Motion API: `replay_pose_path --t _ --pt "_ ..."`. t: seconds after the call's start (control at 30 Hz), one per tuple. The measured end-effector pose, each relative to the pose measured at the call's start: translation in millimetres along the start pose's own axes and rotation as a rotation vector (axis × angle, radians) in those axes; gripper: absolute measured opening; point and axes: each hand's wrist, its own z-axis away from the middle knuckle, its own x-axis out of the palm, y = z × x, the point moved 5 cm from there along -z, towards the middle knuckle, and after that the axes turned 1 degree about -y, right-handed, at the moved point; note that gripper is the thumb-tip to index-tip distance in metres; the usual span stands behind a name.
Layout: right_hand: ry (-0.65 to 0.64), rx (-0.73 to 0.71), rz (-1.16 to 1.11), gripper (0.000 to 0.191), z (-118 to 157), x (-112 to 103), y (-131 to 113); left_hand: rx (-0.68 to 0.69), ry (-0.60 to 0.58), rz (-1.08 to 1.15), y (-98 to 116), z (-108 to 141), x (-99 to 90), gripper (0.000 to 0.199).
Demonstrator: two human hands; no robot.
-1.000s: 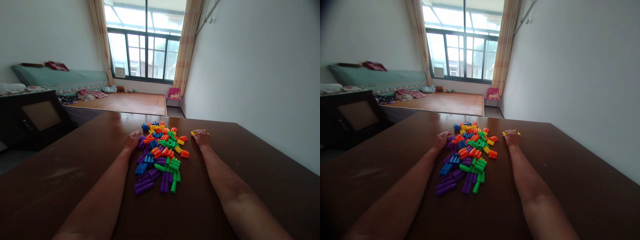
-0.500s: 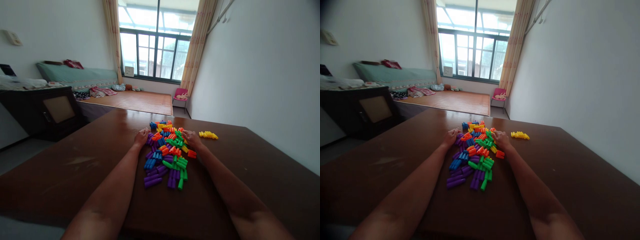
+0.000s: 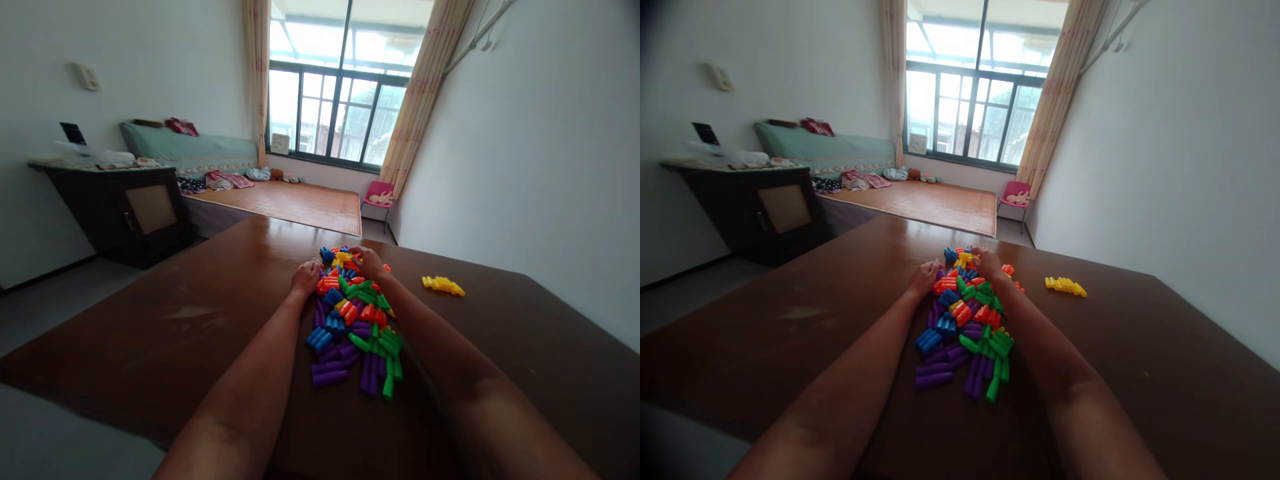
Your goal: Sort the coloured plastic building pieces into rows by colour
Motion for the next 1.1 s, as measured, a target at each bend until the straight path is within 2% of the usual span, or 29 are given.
replay_pose_path --t 0.1,0.2,0.3,0.4,0.5,0.6,0.7,0.8,0.9,1.03,1.1 --pt "-0.078 0.019 0.2 0.043 -19 22 -4 0.001 0.008 0.009 0 1 -1.0 0.044" --pt "-0.142 -0.003 0.251 0.045 -24 36 -7 0.011 -0.003 0.008 0 2 -0.5 0.043" --pt "-0.122 -0.028 0.09 0.039 -22 29 -3 0.003 -0.003 0.01 -2 1 0.4 0.043" --pt "-0.078 0.028 -0.068 0.028 -13 4 14 0.004 0.004 0.015 -5 -2 2.1 0.044" --pt "-0.015 0.143 -0.324 0.029 14 -29 44 0.0 0.003 0.014 -8 -5 4.0 0.044" --pt "0.086 0.282 -0.559 0.04 59 -59 84 0.007 0.002 0.012 -10 -7 4.3 0.046" --pt "0.205 0.306 -0.621 0.05 107 -83 119 0.015 0.006 -0.009 -11 -9 3.3 0.047" --pt "0.219 0.294 -0.588 0.04 145 -92 144 0.028 0.012 -0.031 -12 -11 2.4 0.047" --pt "0.217 0.319 -0.574 0.032 167 -93 160 0.061 0.008 -0.025 -13 -13 2.3 0.049" --pt "0.399 0.373 -0.62 0.037 178 -105 178 0.087 -0.013 0.021 -16 -13 2.3 0.054" --pt "0.483 0.391 -0.53 0.035 184 -116 189 0.095 -0.018 0.053 -16 -13 2.2 0.055"
